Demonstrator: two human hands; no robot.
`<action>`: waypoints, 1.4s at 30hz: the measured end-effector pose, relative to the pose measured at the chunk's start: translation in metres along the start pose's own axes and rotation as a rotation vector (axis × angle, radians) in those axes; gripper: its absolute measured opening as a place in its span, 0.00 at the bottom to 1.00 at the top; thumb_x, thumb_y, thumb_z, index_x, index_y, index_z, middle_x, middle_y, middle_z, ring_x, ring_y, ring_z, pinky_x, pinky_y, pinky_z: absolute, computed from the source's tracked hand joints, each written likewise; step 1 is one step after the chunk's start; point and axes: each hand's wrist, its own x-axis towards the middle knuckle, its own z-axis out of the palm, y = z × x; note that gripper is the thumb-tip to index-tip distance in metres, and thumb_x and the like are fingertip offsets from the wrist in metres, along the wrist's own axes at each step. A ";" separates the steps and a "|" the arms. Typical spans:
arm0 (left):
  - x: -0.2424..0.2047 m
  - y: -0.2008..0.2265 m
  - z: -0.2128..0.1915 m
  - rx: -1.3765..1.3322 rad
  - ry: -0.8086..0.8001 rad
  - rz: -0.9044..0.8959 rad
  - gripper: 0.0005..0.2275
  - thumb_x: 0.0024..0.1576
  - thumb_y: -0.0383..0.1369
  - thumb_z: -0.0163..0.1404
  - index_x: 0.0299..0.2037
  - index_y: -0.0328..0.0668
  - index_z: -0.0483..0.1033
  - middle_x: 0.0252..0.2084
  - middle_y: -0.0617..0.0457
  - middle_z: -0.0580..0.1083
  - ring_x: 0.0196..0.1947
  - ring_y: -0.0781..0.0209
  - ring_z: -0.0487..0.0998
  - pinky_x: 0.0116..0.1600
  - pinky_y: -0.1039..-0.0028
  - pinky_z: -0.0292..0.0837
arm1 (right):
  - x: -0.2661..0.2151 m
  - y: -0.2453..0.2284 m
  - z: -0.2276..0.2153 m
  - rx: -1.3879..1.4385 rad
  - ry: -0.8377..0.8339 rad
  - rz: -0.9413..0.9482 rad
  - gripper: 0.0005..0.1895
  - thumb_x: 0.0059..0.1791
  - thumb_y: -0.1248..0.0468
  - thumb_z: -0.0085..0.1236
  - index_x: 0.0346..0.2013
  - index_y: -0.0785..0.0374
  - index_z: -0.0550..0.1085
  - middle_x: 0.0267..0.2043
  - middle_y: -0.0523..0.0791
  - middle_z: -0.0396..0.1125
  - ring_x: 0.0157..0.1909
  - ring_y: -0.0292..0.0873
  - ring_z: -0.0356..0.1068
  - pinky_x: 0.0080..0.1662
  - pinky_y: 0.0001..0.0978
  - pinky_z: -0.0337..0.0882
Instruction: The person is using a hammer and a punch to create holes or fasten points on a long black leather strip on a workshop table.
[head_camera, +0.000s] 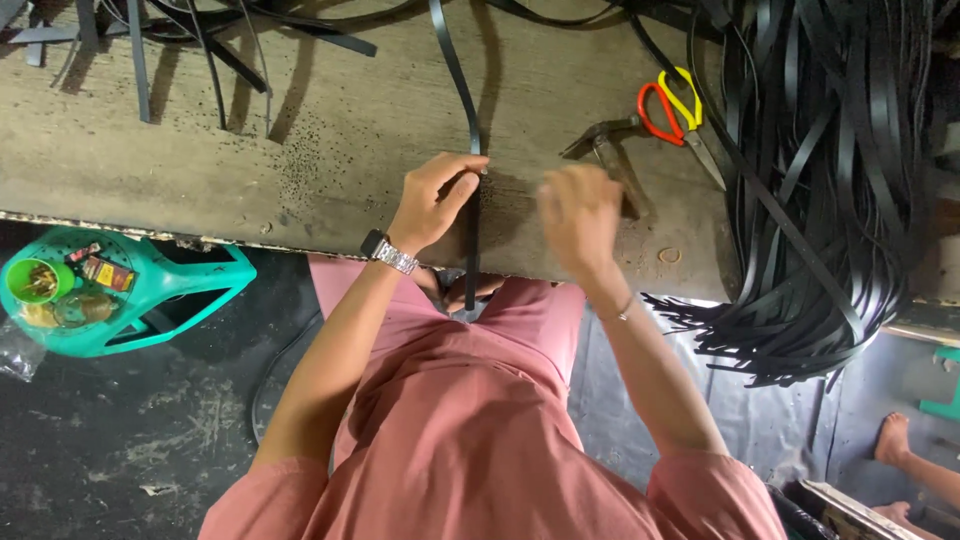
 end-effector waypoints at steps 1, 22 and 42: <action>0.000 0.002 0.000 0.017 0.007 0.011 0.09 0.66 0.36 0.53 0.50 0.44 0.82 0.43 0.51 0.82 0.47 0.55 0.82 0.52 0.68 0.78 | 0.005 -0.013 0.007 0.288 -0.025 -0.041 0.05 0.51 0.64 0.62 0.42 0.56 0.79 0.41 0.43 0.67 0.47 0.48 0.67 0.48 0.39 0.63; 0.019 0.003 -0.003 -0.260 0.265 -0.293 0.11 0.66 0.32 0.51 0.41 0.26 0.78 0.34 0.33 0.80 0.34 0.46 0.86 0.38 0.63 0.86 | 0.013 -0.043 0.028 0.328 -0.191 -0.022 0.25 0.53 0.41 0.59 0.60 0.44 0.74 0.52 0.41 0.54 0.51 0.48 0.55 0.45 0.40 0.53; -0.002 -0.001 0.001 -0.034 0.203 -0.151 0.05 0.64 0.25 0.54 0.40 0.30 0.82 0.33 0.39 0.82 0.35 0.49 0.85 0.36 0.70 0.85 | 0.004 -0.049 0.017 0.303 -0.176 -0.079 0.27 0.50 0.35 0.59 0.53 0.47 0.78 0.57 0.47 0.59 0.60 0.55 0.56 0.54 0.49 0.55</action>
